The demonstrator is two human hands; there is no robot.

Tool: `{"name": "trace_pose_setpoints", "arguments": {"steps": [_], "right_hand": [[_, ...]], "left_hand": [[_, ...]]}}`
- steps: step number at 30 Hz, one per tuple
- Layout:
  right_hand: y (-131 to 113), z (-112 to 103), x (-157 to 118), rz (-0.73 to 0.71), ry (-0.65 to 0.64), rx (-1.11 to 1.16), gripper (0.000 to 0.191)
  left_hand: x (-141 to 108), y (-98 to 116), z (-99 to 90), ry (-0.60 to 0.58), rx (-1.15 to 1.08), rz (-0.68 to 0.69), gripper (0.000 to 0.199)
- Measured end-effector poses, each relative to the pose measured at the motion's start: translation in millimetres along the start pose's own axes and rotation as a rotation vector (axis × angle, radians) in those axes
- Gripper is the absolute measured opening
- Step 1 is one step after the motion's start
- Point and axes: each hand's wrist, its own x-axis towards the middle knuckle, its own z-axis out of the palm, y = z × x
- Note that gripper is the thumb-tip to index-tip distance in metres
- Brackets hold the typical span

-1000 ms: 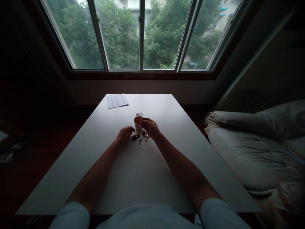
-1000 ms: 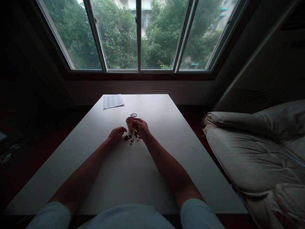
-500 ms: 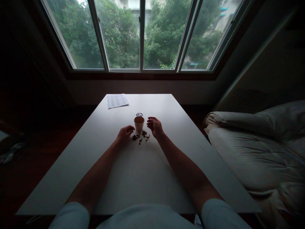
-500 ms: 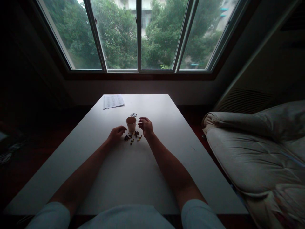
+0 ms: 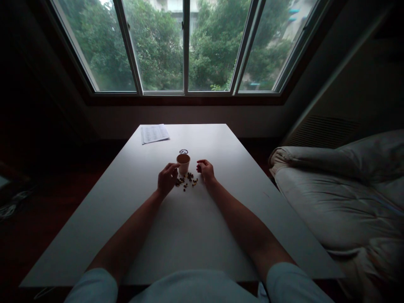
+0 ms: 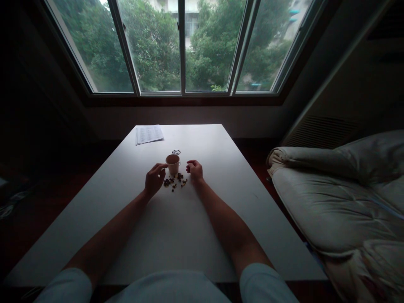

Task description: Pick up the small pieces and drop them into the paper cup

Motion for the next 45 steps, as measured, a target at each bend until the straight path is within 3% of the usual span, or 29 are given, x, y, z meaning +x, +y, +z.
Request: {"name": "trace_pose_setpoints", "arguments": {"steps": [4, 9, 32, 40, 45], "right_hand": [[4.3, 0.7, 1.4, -0.027, -0.012, -0.025, 0.026], [8.4, 1.7, 0.9, -0.082, -0.027, -0.09, 0.024], [11.2, 3.5, -2.6, -0.141, -0.049, -0.21, 0.024], [6.5, 5.2, -7.7, -0.153, -0.049, -0.296, 0.025], [-6.6, 3.5, -19.7, -0.367, -0.069, -0.546, 0.024]], "left_hand": [[-2.2, 4.1, 2.9, -0.004, 0.118, 0.142, 0.035], [-2.4, 8.5, 4.3, -0.016, 0.193, 0.206, 0.039], [-3.7, 6.7, 12.2, -0.138, 0.261, 0.137, 0.063], [-4.6, 4.7, 12.3, -0.131, 0.205, 0.143, 0.061], [-3.5, 3.5, 9.2, -0.083, 0.15, 0.128, 0.053]]}}
